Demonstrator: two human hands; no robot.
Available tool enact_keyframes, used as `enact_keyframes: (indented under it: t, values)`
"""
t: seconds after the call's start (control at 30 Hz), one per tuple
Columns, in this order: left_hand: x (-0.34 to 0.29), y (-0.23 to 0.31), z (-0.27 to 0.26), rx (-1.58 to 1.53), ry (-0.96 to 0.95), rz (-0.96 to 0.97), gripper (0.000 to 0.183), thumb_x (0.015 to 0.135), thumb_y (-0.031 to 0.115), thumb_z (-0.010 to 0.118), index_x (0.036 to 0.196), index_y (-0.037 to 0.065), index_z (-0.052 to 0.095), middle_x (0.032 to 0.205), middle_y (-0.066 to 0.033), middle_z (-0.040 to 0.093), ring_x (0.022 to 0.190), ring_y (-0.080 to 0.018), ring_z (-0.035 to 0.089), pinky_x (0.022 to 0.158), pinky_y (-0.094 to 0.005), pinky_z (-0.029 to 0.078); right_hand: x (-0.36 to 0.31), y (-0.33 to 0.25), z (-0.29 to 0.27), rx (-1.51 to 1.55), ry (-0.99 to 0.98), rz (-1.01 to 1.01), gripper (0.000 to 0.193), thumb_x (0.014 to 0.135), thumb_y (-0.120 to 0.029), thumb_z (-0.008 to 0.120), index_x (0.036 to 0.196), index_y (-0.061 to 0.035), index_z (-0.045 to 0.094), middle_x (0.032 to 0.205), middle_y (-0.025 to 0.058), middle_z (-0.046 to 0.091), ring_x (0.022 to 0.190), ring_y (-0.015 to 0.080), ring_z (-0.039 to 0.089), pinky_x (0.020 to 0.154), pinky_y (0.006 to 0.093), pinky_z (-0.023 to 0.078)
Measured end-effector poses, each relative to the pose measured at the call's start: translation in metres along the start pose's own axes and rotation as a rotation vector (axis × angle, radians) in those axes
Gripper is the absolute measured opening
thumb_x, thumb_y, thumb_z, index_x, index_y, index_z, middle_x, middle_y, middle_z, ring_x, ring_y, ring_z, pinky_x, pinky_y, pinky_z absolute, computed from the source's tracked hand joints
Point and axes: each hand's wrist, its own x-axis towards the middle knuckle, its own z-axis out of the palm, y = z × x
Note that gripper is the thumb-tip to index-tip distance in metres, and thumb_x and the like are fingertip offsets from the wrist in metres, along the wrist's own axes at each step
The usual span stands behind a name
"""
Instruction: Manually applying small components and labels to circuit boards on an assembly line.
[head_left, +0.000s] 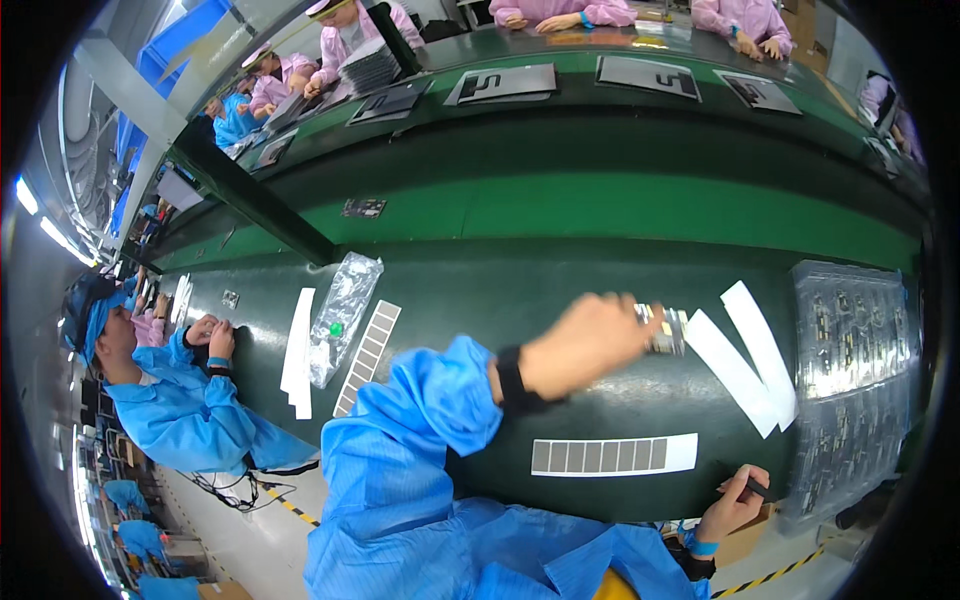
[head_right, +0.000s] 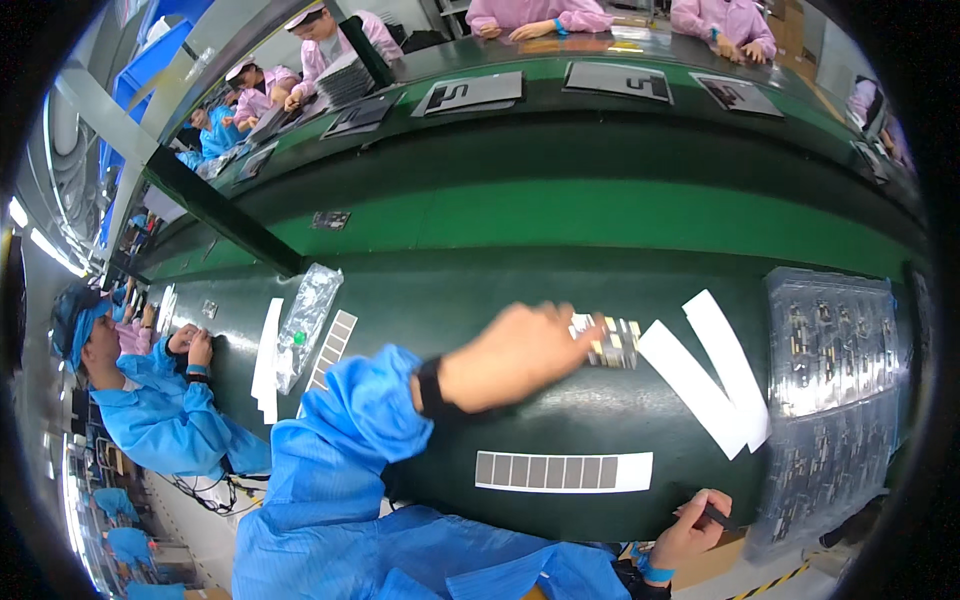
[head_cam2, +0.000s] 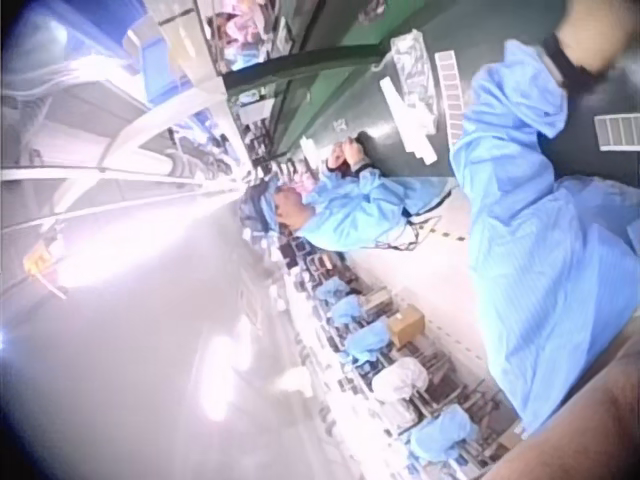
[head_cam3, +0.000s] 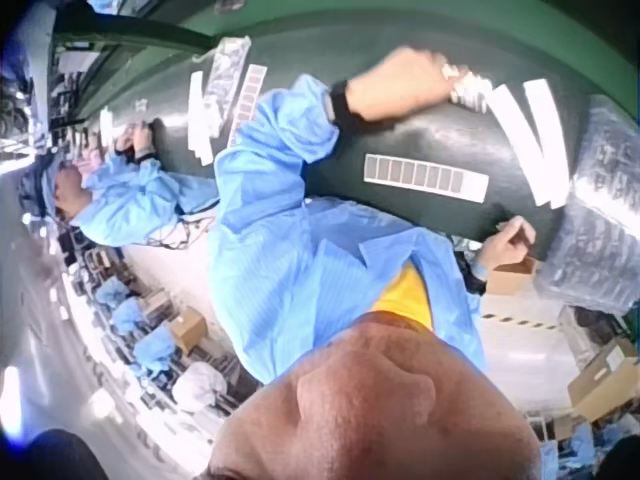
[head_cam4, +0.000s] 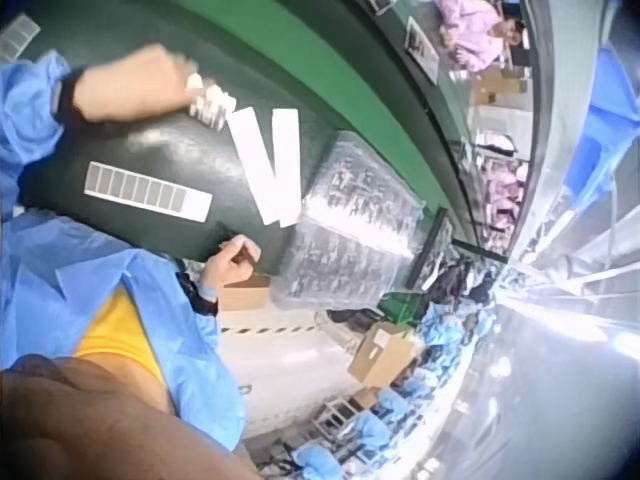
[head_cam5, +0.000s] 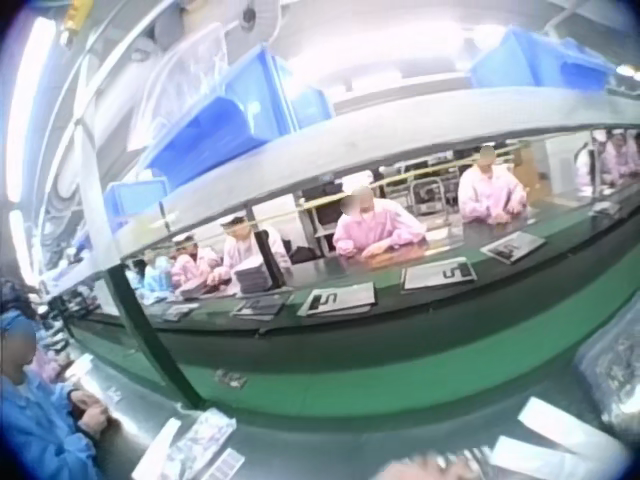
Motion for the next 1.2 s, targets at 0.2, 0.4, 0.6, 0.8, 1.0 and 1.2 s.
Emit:
enact_keyframes:
  t: [0.2, 0.4, 0.6, 0.8, 1.0, 1.2]
  values:
    - [0.05, -0.137, 0.04, 0.044, 0.034, -0.221, 0.028, 0.075, 0.007, 0.058, 0.102, 0.008, 0.055, 0.085, -0.0169, 0.063, 0.078, -0.038, 0.063, 0.067, -0.0484, 0.05, -0.003, -0.009, 0.003, 0.041, 0.008, 0.027, 0.005, 0.091, -0.003, 0.055, 0.09, -0.0005, 0.051, 0.088, 0.005, 0.049, 0.068, 0.0092, 0.049, 0.054, 0.0211, 0.042]
    - [0.033, -0.166, 0.063, 0.066, 0.052, -0.297, 0.037, 0.076, 0.005, 0.056, 0.113, 0.007, 0.056, 0.125, -0.019, 0.056, 0.092, -0.0398, 0.063, 0.076, -0.0482, 0.053, -0.005, -0.014, 0.011, 0.126, 0.058, -0.062, 0.005, 0.085, -0.001, 0.061, 0.086, -0.0004, 0.056, 0.08, 0.0092, 0.056, 0.066, 0.0148, 0.052, 0.057, 0.0273, 0.043]
    - [0.01, -0.018, 0.003, -0.415, -0.054, 0.042, 0.029, 0.077, -0.001, 0.06, 0.105, -0.001, 0.058, 0.11, -0.0237, 0.06, 0.101, -0.0439, 0.058, 0.084, -0.046, 0.049, 0.001, -0.032, -0.021, 0.084, -0.135, -0.042, 0.01, 0.086, -0.006, 0.053, 0.08, 0.0, 0.059, 0.072, 0.0134, 0.059, 0.063, 0.0269, 0.058, 0.059, 0.0346, 0.046]
    - [-0.047, 0.079, -0.028, -0.568, -0.472, 0.124, 0.039, 0.087, 0.018, 0.06, 0.124, 0.008, 0.056, 0.137, -0.0168, 0.047, 0.106, -0.0386, 0.058, 0.083, -0.0425, 0.051, 0.064, -0.105, -0.094, -0.213, -0.074, -0.184, 0.013, 0.079, -0.003, 0.056, 0.09, -0.0001, 0.063, 0.076, 0.016, 0.062, 0.066, 0.0266, 0.061, 0.062, 0.0339, 0.049]
    - [-0.056, 0.082, 0.0, -0.573, -0.438, 0.13, 0.04, 0.087, 0.019, 0.061, 0.125, 0.007, 0.056, 0.137, -0.0148, 0.048, 0.102, -0.0362, 0.059, 0.083, -0.0421, 0.051, 0.219, -0.102, -0.167, -0.861, 0.015, -0.249, 0.021, 0.082, -0.018, 0.057, 0.092, -0.0031, 0.068, 0.078, 0.0213, 0.065, 0.071, 0.0355, 0.064, 0.067, 0.0391, 0.05]
    - [-0.063, 0.08, 0.0, -0.58, -0.367, 0.085, 0.039, 0.086, 0.02, 0.062, 0.124, 0.009, 0.059, 0.135, -0.0093, 0.052, 0.096, -0.0328, 0.061, 0.08, -0.0404, 0.052, 0.383, -0.031, -0.191, -1.128, 0.12, -0.116, 0.026, 0.078, -0.022, 0.059, 0.092, -0.0035, 0.069, 0.089, 0.023, 0.067, 0.087, 0.0399, 0.064, 0.08, 0.0458, 0.051]
